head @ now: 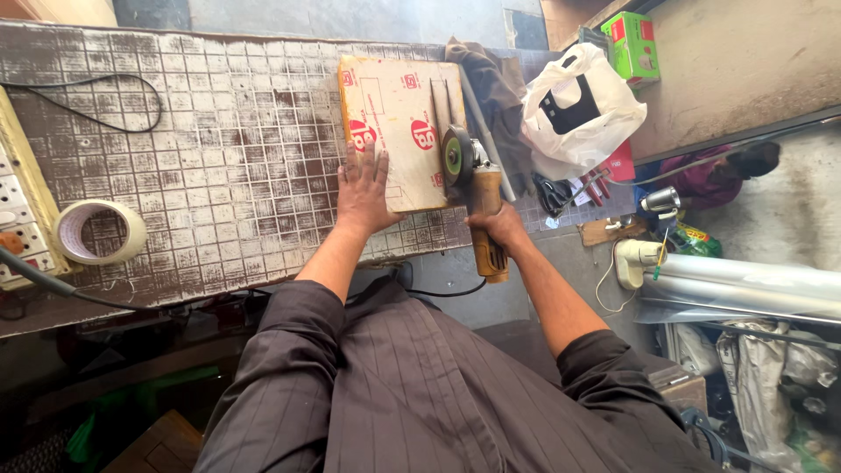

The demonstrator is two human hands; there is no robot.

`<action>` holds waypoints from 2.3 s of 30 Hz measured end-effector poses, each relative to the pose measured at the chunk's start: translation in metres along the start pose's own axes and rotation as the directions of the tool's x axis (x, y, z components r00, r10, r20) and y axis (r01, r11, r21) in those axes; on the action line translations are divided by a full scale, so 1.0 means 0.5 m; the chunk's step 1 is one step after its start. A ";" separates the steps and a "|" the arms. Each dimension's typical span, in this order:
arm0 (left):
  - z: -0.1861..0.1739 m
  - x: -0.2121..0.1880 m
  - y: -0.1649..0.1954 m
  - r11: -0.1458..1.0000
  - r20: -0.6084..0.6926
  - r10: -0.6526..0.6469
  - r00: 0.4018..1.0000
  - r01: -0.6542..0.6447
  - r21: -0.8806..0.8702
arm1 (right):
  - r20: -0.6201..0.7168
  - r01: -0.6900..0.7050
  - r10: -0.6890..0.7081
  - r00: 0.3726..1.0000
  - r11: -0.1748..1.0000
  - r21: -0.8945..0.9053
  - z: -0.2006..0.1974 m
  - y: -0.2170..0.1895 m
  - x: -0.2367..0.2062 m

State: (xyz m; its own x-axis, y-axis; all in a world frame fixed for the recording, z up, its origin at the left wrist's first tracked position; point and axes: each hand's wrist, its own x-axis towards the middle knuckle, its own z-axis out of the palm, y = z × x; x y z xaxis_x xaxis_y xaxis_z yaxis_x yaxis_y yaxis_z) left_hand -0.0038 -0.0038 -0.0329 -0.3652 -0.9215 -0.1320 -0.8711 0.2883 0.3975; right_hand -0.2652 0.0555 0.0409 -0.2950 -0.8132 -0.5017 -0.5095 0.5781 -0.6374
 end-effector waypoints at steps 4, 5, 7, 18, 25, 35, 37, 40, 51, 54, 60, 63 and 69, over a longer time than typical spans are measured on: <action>0.005 0.001 0.000 1.000 0.012 -0.007 1.000 0.007 -0.004 | -0.026 -0.035 0.034 0.999 0.999 -0.031 -0.001 0.011 -0.002; 0.006 0.000 0.000 1.000 0.014 -0.007 1.000 0.007 -0.004 | -0.037 -0.046 0.045 0.998 0.998 -0.044 -0.002 0.013 -0.002; 0.008 0.001 -0.001 1.000 0.014 -0.011 1.000 0.011 -0.003 | -0.018 -0.019 0.019 1.000 1.000 0.002 -0.002 0.021 -0.003; 0.020 0.003 -0.005 1.000 0.003 -0.005 1.000 0.005 -0.025 | 0.039 -0.014 0.013 0.999 1.000 0.027 -0.006 0.066 -0.022; 0.016 0.003 -0.004 1.000 -0.003 -0.008 1.000 0.008 -0.011 | 0.043 -0.028 0.025 0.999 0.998 0.061 -0.005 0.075 -0.025; 0.006 0.003 -0.002 0.994 0.000 0.027 1.000 -0.027 0.105 | 0.020 0.001 -0.004 1.000 0.992 0.126 0.006 0.057 -0.028; 0.004 0.002 0.000 0.962 0.003 0.073 0.997 -0.071 0.263 | -0.006 0.010 -0.010 1.000 0.997 0.077 0.007 0.054 -0.027; 0.000 0.002 0.001 0.934 0.013 0.106 0.994 -0.104 0.342 | -0.011 0.006 -0.005 1.000 0.998 0.066 0.007 0.048 -0.020; -0.007 0.003 0.003 0.913 0.031 0.129 0.991 -0.131 0.386 | -0.045 -0.013 0.015 0.999 0.998 0.057 0.007 0.028 -0.022; -0.007 0.002 0.002 0.917 0.020 0.124 0.992 -0.122 0.379 | -0.064 -0.004 0.006 0.998 0.999 0.036 0.009 0.022 -0.024; -0.007 0.004 0.005 0.912 0.036 0.122 0.992 -0.126 0.390 | -0.089 0.044 -0.043 0.995 0.999 0.007 0.013 0.024 -0.021; -0.007 0.005 0.006 0.899 0.053 0.117 0.992 -0.129 0.419 | -0.099 0.014 -0.016 0.995 1.000 -0.027 0.012 0.025 -0.019; -0.005 0.006 0.006 0.896 0.063 0.112 0.992 -0.128 0.426 | -0.099 0.020 -0.023 0.995 0.999 -0.031 0.014 0.035 -0.024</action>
State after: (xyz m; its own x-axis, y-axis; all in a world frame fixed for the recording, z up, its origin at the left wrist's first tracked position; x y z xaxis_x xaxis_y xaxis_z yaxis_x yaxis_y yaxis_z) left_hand -0.0067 -0.0064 -0.0296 -0.4805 -0.8652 -0.1434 -0.8732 0.4872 -0.0139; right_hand -0.2650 0.0760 0.0317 -0.3615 -0.8290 -0.4268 -0.5402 0.5593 -0.6288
